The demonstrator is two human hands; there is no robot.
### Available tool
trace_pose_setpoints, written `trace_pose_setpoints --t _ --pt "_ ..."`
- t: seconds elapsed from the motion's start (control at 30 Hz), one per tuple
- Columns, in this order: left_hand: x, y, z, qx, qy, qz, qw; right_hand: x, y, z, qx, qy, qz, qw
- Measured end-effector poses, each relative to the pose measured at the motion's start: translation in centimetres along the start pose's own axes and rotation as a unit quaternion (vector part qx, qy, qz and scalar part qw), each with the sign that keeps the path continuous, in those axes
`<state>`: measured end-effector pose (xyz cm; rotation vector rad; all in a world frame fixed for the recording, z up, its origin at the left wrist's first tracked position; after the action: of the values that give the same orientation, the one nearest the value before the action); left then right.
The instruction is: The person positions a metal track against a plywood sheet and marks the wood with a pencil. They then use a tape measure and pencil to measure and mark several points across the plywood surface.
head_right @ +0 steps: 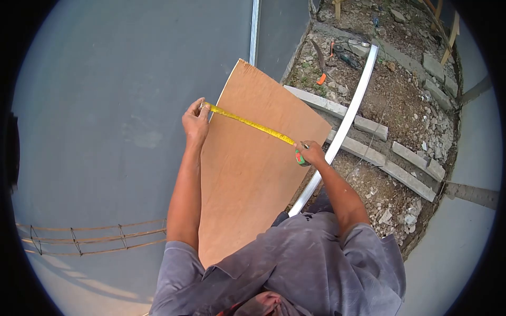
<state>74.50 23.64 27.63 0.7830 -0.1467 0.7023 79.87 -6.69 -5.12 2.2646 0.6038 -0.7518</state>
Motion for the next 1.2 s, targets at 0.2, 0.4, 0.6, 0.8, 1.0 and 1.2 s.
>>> trace_pose_setpoints --t 0.2,0.4,0.6,0.8,1.0,1.2 --pt "9.3 -9.9 -0.8 0.101 -0.042 -0.062 0.992 8.9 6.0 -1.0 0.026 -0.016 0.036 0.999" --pt "8.5 -12.6 -1.6 0.036 0.013 -0.093 0.995 13.0 6.2 -1.8 0.046 -0.014 0.014 0.999" --pt "8.4 -13.0 -0.9 0.114 0.045 -0.091 0.988 15.9 2.0 -2.2 0.018 0.012 0.026 0.999" --pt "8.7 -13.1 0.5 0.261 -0.001 -0.079 0.962 9.4 3.6 -4.7 0.262 -0.051 -0.097 0.959" --pt "9.1 -13.2 -0.4 0.301 0.007 -0.107 0.948 6.3 1.9 -7.3 0.196 0.29 0.096 0.932" --pt "9.4 -13.2 -1.0 0.325 -0.007 -0.131 0.937 1.6 3.8 -13.2 0.411 0.011 -0.251 0.877"
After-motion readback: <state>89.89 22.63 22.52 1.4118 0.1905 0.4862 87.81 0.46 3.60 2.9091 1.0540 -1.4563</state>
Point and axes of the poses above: each hand's wrist, its own x-axis towards the middle knuckle, its own y-axis out of the back of the hand, z = x × y, the point moved 8 cm from there along x, towards the middle knuckle, and after that the axes turned 15 degrees about -y, right-handed, at the moved point
